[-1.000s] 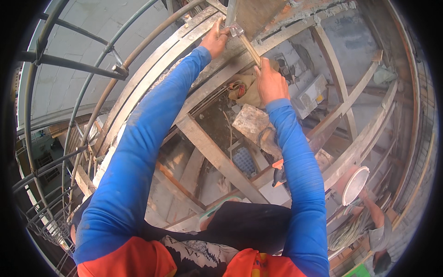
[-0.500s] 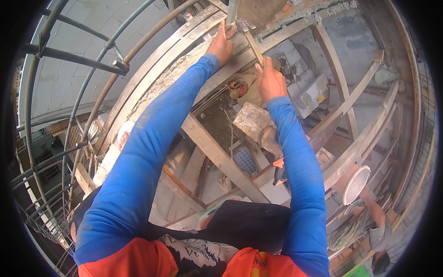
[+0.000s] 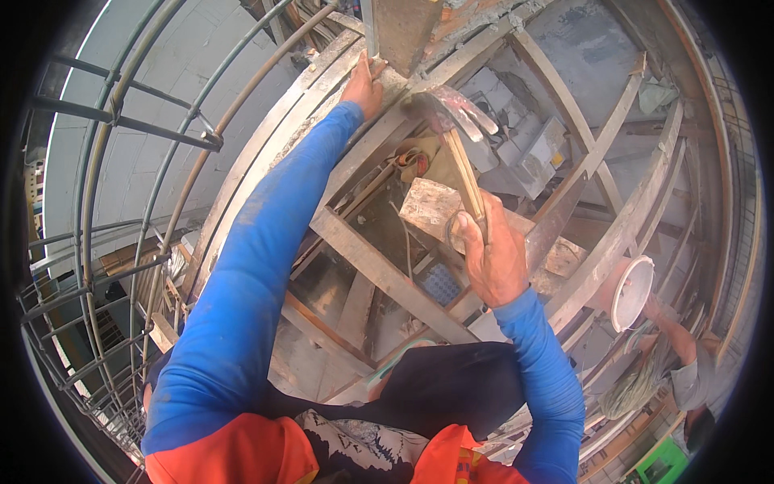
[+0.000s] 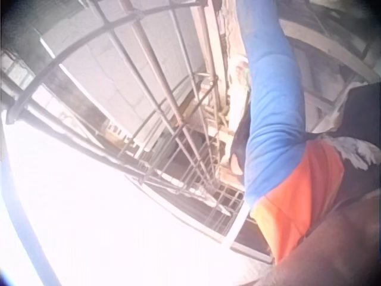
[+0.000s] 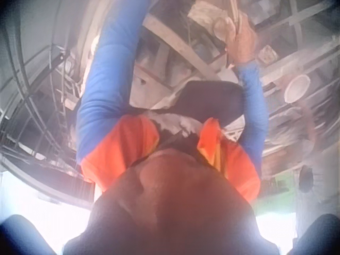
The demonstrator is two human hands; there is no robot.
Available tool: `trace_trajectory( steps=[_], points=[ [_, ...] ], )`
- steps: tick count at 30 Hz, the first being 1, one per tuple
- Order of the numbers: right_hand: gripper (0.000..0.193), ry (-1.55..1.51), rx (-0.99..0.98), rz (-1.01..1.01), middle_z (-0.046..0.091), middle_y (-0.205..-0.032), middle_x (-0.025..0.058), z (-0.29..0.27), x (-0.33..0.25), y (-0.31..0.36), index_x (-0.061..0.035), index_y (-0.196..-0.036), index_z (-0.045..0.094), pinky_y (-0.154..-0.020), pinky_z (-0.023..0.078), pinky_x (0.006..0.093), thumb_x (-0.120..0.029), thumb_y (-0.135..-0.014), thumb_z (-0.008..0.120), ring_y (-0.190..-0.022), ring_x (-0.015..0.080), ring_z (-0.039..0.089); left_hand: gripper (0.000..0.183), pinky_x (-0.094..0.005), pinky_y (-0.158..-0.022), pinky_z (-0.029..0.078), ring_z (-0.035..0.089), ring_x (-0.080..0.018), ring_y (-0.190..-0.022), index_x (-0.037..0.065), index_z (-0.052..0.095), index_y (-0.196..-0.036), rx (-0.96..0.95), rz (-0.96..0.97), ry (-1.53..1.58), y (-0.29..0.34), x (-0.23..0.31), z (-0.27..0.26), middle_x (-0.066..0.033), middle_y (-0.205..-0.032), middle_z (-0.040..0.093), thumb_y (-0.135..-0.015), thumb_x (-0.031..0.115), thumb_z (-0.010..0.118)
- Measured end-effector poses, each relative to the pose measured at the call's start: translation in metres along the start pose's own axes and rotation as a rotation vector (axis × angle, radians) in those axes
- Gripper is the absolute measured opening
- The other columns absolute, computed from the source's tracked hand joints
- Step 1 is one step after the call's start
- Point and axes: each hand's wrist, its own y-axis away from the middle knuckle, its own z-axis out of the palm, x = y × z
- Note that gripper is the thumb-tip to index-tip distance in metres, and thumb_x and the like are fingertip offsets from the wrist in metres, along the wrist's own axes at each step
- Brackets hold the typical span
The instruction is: The person works on a construction site, hammering nails into wooden planks to secure a scaffolding structure. They measure the wooden beams with a tape measure and use a hammer to drive nails. The person also handles a bucket of nails and positions a long wooden plank for further work.
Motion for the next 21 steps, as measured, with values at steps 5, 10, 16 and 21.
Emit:
trace_trajectory(
  steps=[5, 10, 16, 21],
  points=[
    [0.039, -0.196, 0.042, 0.279, 0.068, -0.093, 0.0218, -0.029, -0.028, 0.109, 0.0007, -0.133, 0.052, -0.075, 0.053, 0.0397, -0.024, -0.103, 0.059, -0.084, 0.0376, 0.072, 0.085, -0.0398, -0.122, 0.027, 0.032, -0.041, -0.149, -0.008, -0.001, -0.157, -0.1, -0.016, 0.117, 0.008, 0.032, 0.007, -0.024, -0.158, 0.038, -0.09, 0.005, 0.05],
    [0.039, -0.314, 0.146, 0.295, 0.068, -0.092, 0.0229, -0.025, -0.039, 0.142, -0.0005, -0.133, 0.053, -0.075, 0.053, 0.0406, -0.024, -0.102, 0.06, -0.085, 0.0386, 0.071, 0.09, -0.0382, -0.121, 0.029, 0.034, -0.0414, -0.147, -0.01, -0.003, -0.156, -0.232, -0.046, -0.074, -0.015, 0.027, -0.008, -0.0259, -0.159, 0.035, -0.089, 0.008, 0.054],
    [0.038, -0.34, 0.243, 0.262, 0.069, -0.088, 0.0225, -0.032, -0.024, 0.141, -0.0016, -0.133, 0.053, -0.074, 0.054, 0.0424, -0.023, -0.102, 0.06, -0.083, 0.0412, 0.071, 0.087, -0.042, -0.12, 0.032, 0.036, -0.0451, -0.144, -0.006, 0.008, -0.158, -0.287, -0.052, -0.141, 0.018, 0.071, -0.023, -0.0336, -0.152, 0.041, -0.089, 0.013, 0.059],
    [0.04, -0.406, 0.441, 0.105, 0.069, -0.085, 0.0214, -0.043, -0.025, 0.153, 0.0022, -0.13, 0.054, -0.069, 0.054, 0.0393, -0.022, -0.099, 0.063, -0.078, 0.035, 0.072, 0.052, -0.0458, -0.117, 0.037, 0.042, -0.0381, -0.142, 0.009, 0.049, -0.146, -0.526, 0.498, -0.463, 0.059, 0.142, -0.109, -0.0165, -0.142, 0.058, -0.095, 0.015, 0.058]
  ],
)
